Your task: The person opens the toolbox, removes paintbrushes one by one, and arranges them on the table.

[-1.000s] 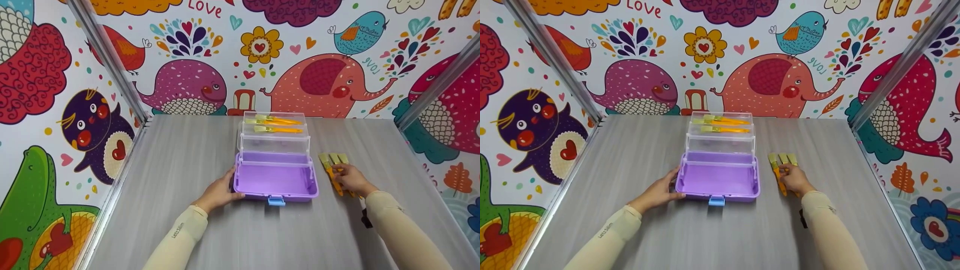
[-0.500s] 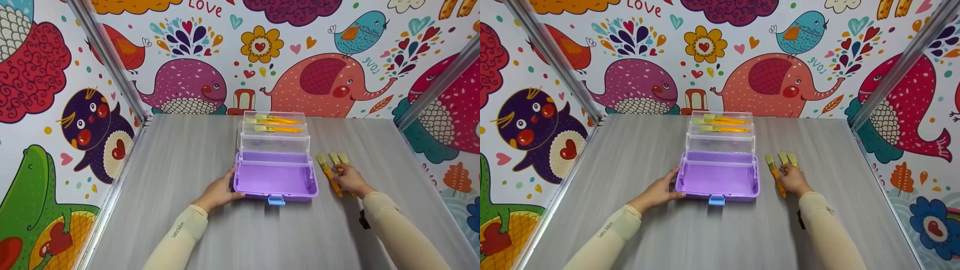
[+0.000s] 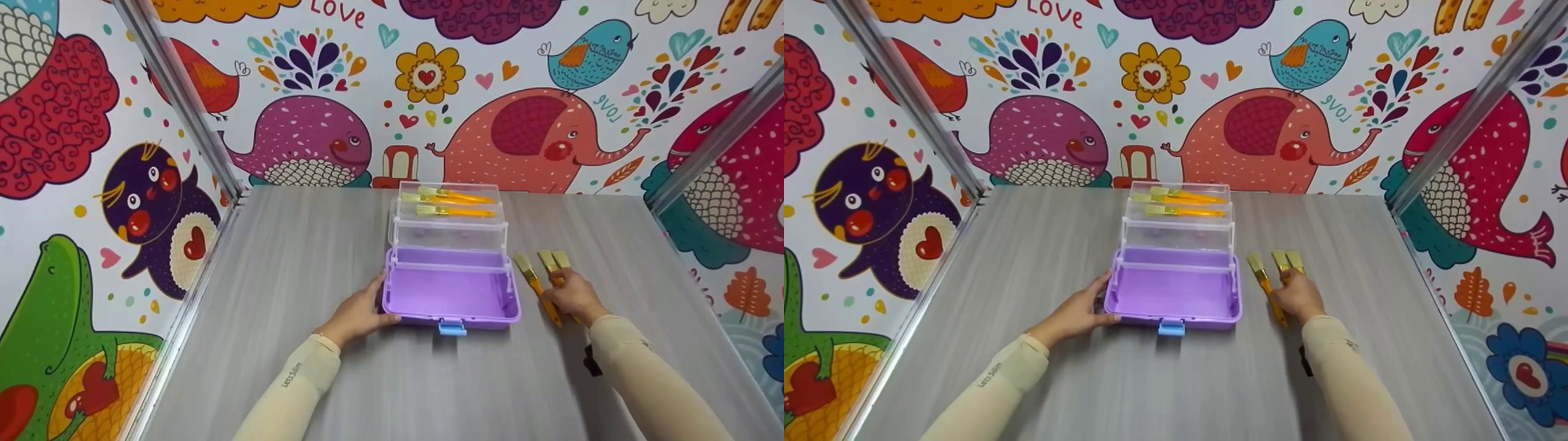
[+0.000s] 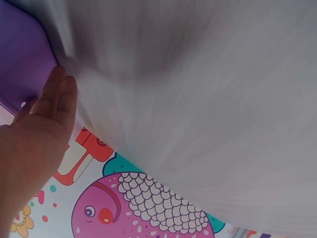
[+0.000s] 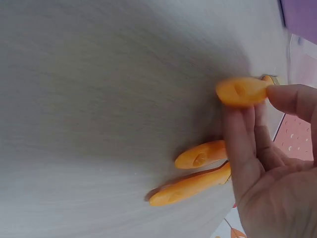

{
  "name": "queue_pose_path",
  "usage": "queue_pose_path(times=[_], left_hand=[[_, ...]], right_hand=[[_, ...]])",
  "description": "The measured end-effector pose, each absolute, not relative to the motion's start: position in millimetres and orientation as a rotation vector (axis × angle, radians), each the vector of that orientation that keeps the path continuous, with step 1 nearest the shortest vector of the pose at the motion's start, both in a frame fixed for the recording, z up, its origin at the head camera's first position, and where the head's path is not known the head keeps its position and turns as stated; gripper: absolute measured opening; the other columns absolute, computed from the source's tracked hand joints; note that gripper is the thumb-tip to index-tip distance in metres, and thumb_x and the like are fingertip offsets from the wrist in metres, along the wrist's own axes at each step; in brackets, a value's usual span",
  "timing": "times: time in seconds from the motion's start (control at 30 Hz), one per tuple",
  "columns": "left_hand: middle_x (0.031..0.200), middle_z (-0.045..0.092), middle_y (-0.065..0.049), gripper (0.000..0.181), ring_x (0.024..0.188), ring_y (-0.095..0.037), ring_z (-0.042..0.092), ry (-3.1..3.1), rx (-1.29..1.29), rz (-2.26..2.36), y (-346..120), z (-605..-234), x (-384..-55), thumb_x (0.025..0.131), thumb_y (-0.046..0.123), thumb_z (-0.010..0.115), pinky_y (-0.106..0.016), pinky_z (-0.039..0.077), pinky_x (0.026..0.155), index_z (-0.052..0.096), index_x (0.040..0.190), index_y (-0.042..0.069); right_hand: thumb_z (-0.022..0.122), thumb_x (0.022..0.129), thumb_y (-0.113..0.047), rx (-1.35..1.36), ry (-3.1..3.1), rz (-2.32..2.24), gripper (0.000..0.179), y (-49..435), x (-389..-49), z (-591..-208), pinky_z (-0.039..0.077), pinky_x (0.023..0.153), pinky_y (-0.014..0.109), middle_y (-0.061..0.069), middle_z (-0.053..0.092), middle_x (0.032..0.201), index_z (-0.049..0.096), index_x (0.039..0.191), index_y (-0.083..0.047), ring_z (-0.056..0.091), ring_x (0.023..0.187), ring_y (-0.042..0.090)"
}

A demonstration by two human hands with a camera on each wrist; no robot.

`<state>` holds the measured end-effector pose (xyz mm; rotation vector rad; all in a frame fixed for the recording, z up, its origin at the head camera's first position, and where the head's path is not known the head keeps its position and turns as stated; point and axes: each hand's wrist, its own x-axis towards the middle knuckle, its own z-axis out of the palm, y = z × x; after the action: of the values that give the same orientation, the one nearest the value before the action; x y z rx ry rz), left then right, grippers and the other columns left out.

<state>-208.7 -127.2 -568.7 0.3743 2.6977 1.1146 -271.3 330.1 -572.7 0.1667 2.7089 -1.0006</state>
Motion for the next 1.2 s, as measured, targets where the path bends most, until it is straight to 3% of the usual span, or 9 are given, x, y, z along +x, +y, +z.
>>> queue_pose_path(times=[0.2, 0.7, 1.03, 1.2], left_hand=[[0.145, 0.046, -0.028, 0.105, 0.128, -0.043, 0.050, 2.702, 0.376, 1.110, -127, -569, -209, 0.080, 0.044, 0.080, -0.053, 0.039, 0.107, 0.021, 0.159, 0.008], [0.144, 0.047, -0.028, 0.106, 0.127, -0.043, 0.050, 2.705, 0.365, 1.109, -126, -570, -209, 0.080, 0.043, 0.081, -0.053, 0.039, 0.107, 0.020, 0.159, 0.008], [0.146, 0.046, -0.027, 0.105, 0.128, -0.041, 0.050, 2.703, 0.384, 1.109, -127, -570, -208, 0.081, 0.044, 0.080, -0.052, 0.039, 0.107, 0.020, 0.159, 0.008], [0.146, 0.046, -0.027, 0.105, 0.128, -0.042, 0.050, 2.698, 0.378, 1.110, -126, -570, -208, 0.081, 0.043, 0.080, -0.053, 0.039, 0.107, 0.019, 0.160, 0.009]], right_hand=[[0.068, 0.086, -0.011, 0.179, 2.733, -0.917, 0.051, 328, -270, -573, 0.051, 0.059, 0.029, 0.019, 0.062, 0.099, 0.051, 0.130, 0.010, 0.059, 0.078, 0.025], [0.061, 0.095, -0.017, 0.055, 2.754, -0.907, 0.055, 333, -282, -539, 0.055, 0.072, 0.037, 0.032, 0.060, 0.120, 0.043, 0.141, 0.008, 0.064, 0.089, 0.030], [0.063, 0.097, -0.024, 0.040, 2.710, -0.923, 0.053, 314, -311, -492, 0.058, 0.080, 0.040, 0.023, 0.060, 0.118, 0.045, 0.141, -0.001, 0.062, 0.091, 0.033], [0.063, 0.097, -0.023, -0.043, 2.770, -0.923, 0.047, 291, -326, -468, 0.057, 0.084, 0.048, 0.022, 0.061, 0.119, 0.050, 0.137, -0.003, 0.062, 0.096, 0.036]])
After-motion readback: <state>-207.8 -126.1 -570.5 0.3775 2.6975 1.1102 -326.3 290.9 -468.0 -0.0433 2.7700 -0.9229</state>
